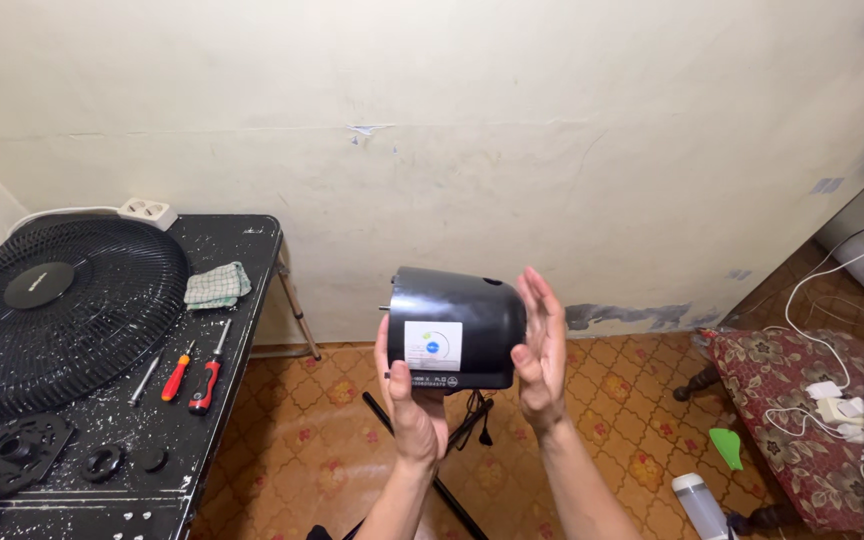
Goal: The person disassembles a fan motor mounted on a tripod, removes the outer casing, and uses screwdrivers to adjust internal components. They manipulate wires and screws within the motor housing.
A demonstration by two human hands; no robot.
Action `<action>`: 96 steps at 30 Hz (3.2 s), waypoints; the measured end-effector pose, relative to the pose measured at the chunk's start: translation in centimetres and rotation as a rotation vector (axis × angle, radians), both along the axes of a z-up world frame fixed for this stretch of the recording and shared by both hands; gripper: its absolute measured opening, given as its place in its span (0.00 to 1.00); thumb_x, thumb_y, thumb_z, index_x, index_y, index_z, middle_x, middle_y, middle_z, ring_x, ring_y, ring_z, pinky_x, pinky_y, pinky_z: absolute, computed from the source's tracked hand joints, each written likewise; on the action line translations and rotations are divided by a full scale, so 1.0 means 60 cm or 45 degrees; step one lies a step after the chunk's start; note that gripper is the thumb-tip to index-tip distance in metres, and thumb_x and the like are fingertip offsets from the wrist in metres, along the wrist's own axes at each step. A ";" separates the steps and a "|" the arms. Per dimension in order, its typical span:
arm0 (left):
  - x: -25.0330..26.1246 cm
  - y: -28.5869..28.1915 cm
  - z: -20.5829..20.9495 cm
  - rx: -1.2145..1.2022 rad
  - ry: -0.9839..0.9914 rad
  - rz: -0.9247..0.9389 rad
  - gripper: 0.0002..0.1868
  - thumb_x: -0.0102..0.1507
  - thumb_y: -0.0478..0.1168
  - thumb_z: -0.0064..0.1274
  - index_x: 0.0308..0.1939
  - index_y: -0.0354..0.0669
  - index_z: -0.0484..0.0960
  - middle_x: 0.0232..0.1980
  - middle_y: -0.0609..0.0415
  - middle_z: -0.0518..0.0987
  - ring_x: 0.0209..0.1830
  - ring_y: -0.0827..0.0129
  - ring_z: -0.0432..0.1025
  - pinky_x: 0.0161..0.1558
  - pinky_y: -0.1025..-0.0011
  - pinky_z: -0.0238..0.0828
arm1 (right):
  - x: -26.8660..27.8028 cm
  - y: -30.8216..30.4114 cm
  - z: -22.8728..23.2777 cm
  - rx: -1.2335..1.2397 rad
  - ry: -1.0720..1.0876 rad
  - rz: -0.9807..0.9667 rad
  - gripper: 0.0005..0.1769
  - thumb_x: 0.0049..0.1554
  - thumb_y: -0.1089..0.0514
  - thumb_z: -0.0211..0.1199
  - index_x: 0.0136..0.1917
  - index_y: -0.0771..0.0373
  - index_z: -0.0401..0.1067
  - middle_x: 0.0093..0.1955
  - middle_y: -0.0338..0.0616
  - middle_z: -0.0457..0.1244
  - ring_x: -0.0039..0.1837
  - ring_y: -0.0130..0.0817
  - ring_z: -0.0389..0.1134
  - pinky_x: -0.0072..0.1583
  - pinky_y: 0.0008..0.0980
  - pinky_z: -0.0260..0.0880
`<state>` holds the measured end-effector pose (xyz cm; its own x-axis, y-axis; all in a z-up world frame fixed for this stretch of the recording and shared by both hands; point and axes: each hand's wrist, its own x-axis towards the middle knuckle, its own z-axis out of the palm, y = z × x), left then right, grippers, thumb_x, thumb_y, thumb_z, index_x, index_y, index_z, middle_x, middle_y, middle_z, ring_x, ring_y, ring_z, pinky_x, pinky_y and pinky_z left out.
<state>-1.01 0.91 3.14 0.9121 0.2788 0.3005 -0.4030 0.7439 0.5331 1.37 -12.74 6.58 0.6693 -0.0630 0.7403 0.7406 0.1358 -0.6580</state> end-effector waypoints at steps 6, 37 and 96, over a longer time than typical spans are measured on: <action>-0.002 -0.006 -0.019 -0.050 -0.011 -0.098 0.56 0.60 0.70 0.52 0.82 0.54 0.43 0.78 0.50 0.58 0.75 0.57 0.59 0.69 0.54 0.61 | -0.008 -0.002 -0.020 0.168 0.359 0.358 0.58 0.55 0.42 0.62 0.86 0.65 0.37 0.80 0.57 0.49 0.80 0.46 0.50 0.79 0.42 0.46; 0.021 0.055 -0.025 0.053 -0.129 -0.148 0.41 0.71 0.64 0.24 0.83 0.49 0.44 0.83 0.53 0.54 0.79 0.62 0.56 0.75 0.58 0.54 | -0.075 0.075 -0.006 -0.346 -0.378 0.027 0.47 0.58 0.54 0.58 0.85 0.65 0.43 0.87 0.67 0.40 0.89 0.58 0.40 0.87 0.54 0.37; 0.037 0.121 0.054 0.659 -0.371 -0.099 0.41 0.66 0.44 0.58 0.76 0.40 0.53 0.77 0.41 0.64 0.75 0.54 0.65 0.74 0.55 0.64 | -0.014 0.019 -0.053 0.321 0.219 0.387 0.48 0.61 0.41 0.55 0.81 0.71 0.42 0.75 0.59 0.53 0.77 0.50 0.57 0.76 0.51 0.60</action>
<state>1.24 8.19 6.40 0.7834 -0.0348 0.6205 -0.5420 0.4503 0.7095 0.54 -11.57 3.39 0.7976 -0.0087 0.6031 0.5247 0.5031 -0.6867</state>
